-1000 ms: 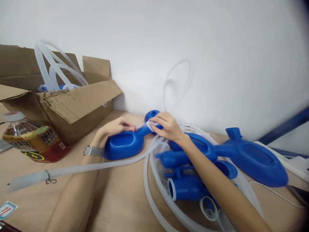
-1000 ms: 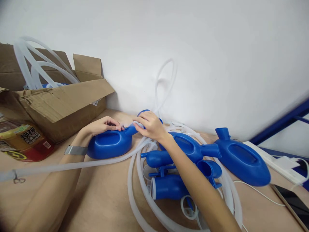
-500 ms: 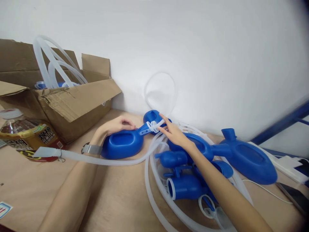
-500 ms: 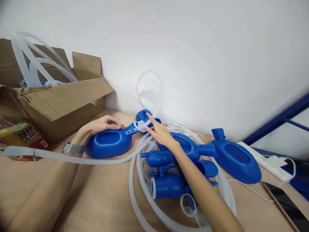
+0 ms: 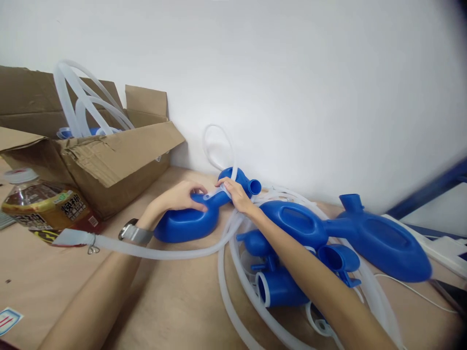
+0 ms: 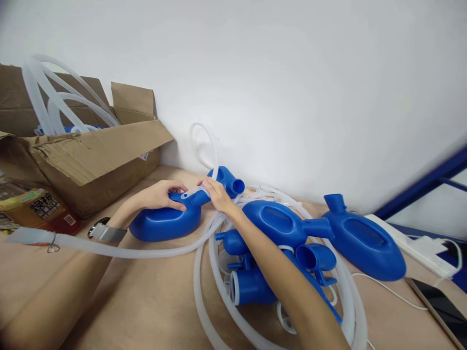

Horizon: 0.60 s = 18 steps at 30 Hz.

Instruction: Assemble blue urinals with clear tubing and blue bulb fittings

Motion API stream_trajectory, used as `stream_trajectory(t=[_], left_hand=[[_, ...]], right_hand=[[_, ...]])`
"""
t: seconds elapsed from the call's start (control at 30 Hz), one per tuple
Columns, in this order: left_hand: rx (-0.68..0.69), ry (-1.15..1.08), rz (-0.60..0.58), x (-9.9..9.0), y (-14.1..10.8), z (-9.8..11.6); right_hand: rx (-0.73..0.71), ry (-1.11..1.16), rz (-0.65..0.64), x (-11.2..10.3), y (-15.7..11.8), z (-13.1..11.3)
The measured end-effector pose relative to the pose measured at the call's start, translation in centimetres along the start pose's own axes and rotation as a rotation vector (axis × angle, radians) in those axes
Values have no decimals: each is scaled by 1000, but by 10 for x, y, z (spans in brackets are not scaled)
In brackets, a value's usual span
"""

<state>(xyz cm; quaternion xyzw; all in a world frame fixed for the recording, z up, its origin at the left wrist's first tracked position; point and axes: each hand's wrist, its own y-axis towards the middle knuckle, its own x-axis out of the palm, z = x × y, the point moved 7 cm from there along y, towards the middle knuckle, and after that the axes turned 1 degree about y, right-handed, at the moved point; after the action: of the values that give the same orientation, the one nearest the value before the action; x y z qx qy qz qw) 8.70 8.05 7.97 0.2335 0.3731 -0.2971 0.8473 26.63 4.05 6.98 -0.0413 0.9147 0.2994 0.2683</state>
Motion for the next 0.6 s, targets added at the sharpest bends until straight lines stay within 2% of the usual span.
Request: stream_trajectory(t=[0.2, 0.33, 0.4, 0.5, 0.6], left_hand=[[-72, 34, -36, 3, 1, -4], [-207, 162, -26, 2, -2, -15], [-230, 204, -29, 1, -3, -17], [-173, 200, -36, 2, -2, -15], [-54, 197, -100, 6, 0, -10]], right_hand=[[-26, 6, -108, -4, -15, 2], [-59, -12, -120, -4, -21, 0], [-84, -40, -131, -3, -24, -1], [-108, -77, -165, -4, -28, -3], [-111, -92, -205, -4, -30, -4]])
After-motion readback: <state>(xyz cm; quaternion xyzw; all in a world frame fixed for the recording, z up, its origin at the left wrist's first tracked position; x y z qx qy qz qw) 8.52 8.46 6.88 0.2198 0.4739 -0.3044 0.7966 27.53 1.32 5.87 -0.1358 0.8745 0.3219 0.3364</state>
